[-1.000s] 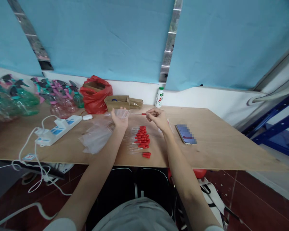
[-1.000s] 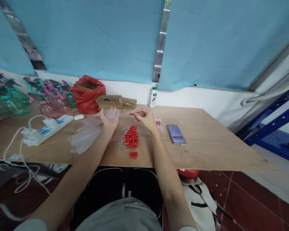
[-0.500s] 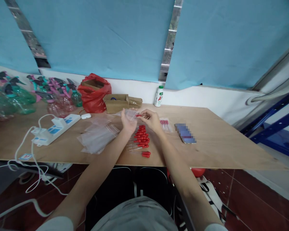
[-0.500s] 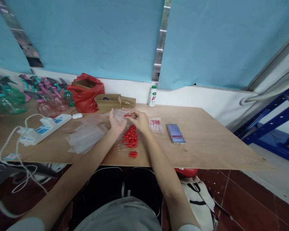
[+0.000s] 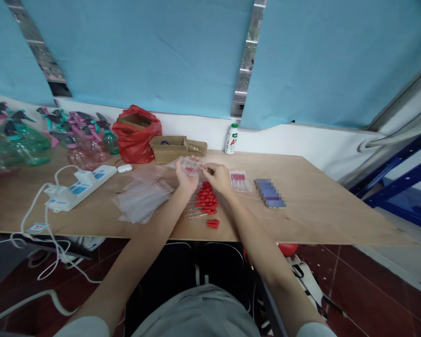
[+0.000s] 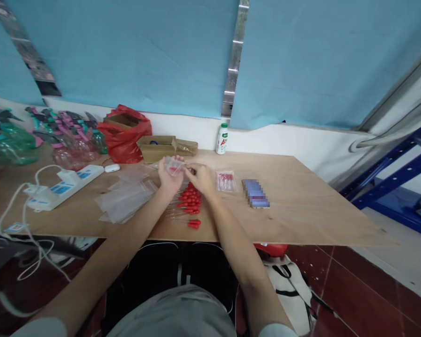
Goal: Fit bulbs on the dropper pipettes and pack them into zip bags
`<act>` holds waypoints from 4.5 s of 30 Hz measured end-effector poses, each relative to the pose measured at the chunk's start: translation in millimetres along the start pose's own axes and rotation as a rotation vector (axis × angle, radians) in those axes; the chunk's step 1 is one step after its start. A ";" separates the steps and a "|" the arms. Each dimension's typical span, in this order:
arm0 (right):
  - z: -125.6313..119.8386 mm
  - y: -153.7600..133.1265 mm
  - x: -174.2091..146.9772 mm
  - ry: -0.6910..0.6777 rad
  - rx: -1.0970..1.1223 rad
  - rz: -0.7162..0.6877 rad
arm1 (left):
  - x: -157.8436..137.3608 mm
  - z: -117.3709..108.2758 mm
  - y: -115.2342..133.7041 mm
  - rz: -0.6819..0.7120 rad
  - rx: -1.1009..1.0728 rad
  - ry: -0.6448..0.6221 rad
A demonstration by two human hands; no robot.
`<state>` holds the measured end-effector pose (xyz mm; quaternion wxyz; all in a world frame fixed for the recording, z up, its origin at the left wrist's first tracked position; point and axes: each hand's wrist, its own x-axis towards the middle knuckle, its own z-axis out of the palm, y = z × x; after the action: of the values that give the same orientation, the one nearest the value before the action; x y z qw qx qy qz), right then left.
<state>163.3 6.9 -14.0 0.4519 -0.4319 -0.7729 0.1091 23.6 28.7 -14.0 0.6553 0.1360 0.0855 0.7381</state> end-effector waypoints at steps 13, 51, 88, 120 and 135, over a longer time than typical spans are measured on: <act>-15.0 32.0 -1.1 -0.548 0.161 0.136 | 21.6 -15.8 30.7 0.123 0.005 0.143; -7.1 9.7 1.9 0.084 0.413 0.010 | 23.6 -22.9 20.5 0.099 -0.027 0.067; -10.7 42.6 -3.7 -0.472 0.130 0.108 | 17.0 -17.6 16.9 0.074 0.030 0.050; -13.8 14.6 -0.7 0.067 0.368 0.056 | 23.1 -21.8 28.2 0.120 0.042 0.079; 3.8 -6.8 -6.6 -0.077 0.224 0.029 | 3.9 -13.4 0.0 -0.051 0.146 -0.038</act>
<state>157.9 -1.4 -16.4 0.4656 -0.3853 -0.7664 0.2176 19.0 33.3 -26.3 0.6635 0.1953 0.1302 0.7104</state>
